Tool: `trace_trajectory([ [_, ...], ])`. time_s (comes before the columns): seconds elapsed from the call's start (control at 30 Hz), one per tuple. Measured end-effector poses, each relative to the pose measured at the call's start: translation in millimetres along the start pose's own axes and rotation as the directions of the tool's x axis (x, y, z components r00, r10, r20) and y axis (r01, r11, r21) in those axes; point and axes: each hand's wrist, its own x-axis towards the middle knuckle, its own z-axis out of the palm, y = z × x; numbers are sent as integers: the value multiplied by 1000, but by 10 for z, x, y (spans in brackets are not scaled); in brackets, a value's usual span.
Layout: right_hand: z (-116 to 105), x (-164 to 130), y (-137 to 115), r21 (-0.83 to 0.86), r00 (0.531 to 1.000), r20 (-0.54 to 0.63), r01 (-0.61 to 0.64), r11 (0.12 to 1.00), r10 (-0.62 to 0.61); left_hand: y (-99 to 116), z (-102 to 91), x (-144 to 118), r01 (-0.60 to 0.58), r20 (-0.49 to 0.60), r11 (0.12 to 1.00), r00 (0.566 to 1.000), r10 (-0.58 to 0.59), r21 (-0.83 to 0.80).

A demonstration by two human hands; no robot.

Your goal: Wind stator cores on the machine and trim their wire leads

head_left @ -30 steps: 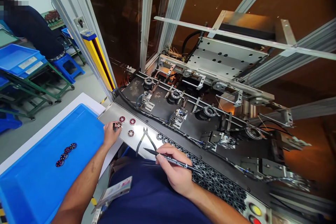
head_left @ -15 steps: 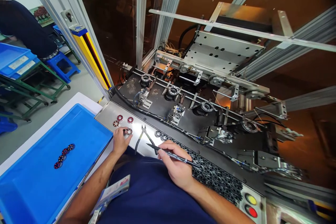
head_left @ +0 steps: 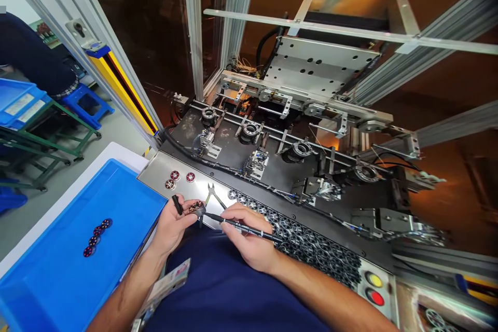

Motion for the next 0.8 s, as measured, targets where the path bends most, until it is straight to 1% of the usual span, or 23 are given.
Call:
trace_trajectory([
  [0.2,-10,0,5,4,1000,15,7,1000,-7,38,56,-48,38,61,995,998,-33,-92],
  [0.37,-10,-6,15,4,1000,25,10,1000,-10,36,49,-42,35,69,994,997,-28,-101],
  [0.47,-9,-14,21,-15,1000,-2,-7,1000,7,27,46,-33,31,71,996,997,-25,-88],
  [0.57,-11,-10,17,-22,1000,-17,-6,1000,6,19,44,-48,25,69,998,997,-21,-57],
  [0.67,-21,-4,6,8,1000,21,2,1000,-3,-4,19,-58,6,47,1000,999,-6,8],
  [0.73,-33,-10,5,17,999,33,-8,1000,8,-54,-30,-22,-20,14,997,1000,19,81],
  [0.8,-44,-31,17,12,1000,21,-24,1000,24,-149,-115,72,-56,-39,981,997,65,185],
])
